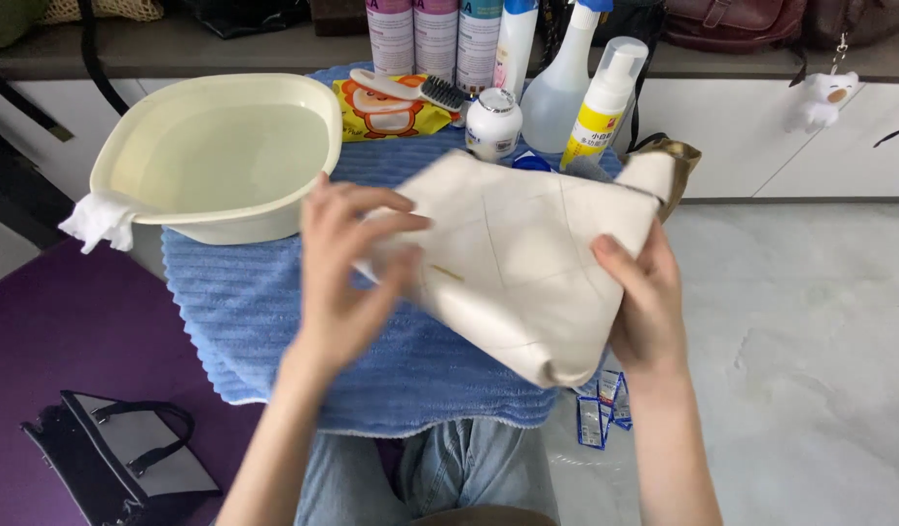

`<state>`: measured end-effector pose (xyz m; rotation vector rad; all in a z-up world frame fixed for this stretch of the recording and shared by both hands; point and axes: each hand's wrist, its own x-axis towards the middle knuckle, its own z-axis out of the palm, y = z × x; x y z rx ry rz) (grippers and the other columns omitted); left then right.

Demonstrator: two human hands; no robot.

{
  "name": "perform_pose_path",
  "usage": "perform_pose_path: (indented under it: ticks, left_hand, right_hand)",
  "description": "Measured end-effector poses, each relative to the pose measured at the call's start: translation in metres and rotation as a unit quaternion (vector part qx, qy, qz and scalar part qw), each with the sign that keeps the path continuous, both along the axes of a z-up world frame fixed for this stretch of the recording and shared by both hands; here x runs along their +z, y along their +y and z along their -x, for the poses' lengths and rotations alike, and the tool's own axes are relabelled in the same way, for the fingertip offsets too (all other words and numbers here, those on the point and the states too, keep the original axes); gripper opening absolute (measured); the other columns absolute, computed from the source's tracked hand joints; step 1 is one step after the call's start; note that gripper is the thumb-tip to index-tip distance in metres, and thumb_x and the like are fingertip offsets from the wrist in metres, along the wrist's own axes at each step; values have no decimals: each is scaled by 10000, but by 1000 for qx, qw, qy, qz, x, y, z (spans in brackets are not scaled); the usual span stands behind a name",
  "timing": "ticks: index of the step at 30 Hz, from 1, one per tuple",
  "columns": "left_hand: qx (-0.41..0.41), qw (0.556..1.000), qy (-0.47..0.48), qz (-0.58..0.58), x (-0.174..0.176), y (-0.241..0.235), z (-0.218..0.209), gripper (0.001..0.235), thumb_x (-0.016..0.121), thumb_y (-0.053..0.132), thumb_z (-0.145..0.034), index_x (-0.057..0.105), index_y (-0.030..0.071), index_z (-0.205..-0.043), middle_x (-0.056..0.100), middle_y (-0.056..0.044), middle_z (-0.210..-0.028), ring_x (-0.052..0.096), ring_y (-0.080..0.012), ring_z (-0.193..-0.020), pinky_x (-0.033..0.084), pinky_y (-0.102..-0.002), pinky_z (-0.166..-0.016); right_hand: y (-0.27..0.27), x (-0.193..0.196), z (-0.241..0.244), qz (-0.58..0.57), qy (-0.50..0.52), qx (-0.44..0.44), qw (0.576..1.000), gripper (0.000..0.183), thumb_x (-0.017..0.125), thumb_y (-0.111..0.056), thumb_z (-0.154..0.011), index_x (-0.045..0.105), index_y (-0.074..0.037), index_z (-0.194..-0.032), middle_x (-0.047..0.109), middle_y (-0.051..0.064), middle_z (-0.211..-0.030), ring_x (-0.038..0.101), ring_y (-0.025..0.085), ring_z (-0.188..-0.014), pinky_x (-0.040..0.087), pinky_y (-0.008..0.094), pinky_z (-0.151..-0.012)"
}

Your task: A person is performing a final wipe-down of a white quilted leather bag using a cloth and cleaning solutions at a workstation.

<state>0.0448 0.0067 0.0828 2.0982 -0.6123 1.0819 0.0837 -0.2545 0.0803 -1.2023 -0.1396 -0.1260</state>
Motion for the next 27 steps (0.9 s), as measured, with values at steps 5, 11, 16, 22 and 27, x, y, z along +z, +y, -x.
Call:
perform_pose_path:
  ticks: [5, 11, 16, 22, 27]
  left_hand:
    - [28, 998, 54, 29, -12, -58, 36, 445, 638, 376, -956, 586, 177, -1351, 391, -153, -1560, 289, -421, -1522, 147, -706, -1296]
    - [-12, 987, 141, 78, -24, -65, 40, 613, 821, 376, -819, 590, 176, -1350, 202, -240, -1670, 77, -528, -1608, 105, -647, -1312]
    - [1, 980, 187, 74, -37, -43, 37, 582, 855, 245, -845, 565, 116, -1333, 415, -132, -1595, 204, -443, -1587, 282, -572, -1246]
    - [9, 980, 181, 79, -42, -41, 44, 429, 840, 149, -859, 587, 109, -1203, 441, -136, -1584, 292, -442, -1564, 365, -563, -1217]
    - [57, 983, 153, 87, -51, -47, 44, 337, 786, 121, -908, 619, 81, -1197, 469, -142, -1573, 380, -436, -1523, 428, -513, -1210]
  right_hand:
    - [18, -43, 3, -102, -52, -64, 991, 694, 711, -213, -873, 419, -85, -1490, 623, 112, -1377, 635, 202, -1189, 542, 323, -994]
    - [43, -66, 4, -137, -52, -3, 989, 856, 662, -153, -920, 178, -222, -1622, 455, 126, -1585, 519, 235, -1368, 461, 386, -1120]
    - [13, -40, 6, 160, -16, 33, 986, 817, 664, -278, -888, 243, -131, -1573, 386, 82, -1626, 398, 198, -1476, 385, 330, -1172]
    - [-17, -25, 18, 212, 89, -27, 973, 720, 616, -257, -897, 350, -66, -1538, 358, 80, -1651, 484, 190, -1421, 570, 373, -1019]
    - [-12, -24, 53, 501, 77, -187, 841, 711, 586, -448, -956, 453, 22, -1472, 328, 220, -1635, 547, 405, -1296, 460, 462, -1014]
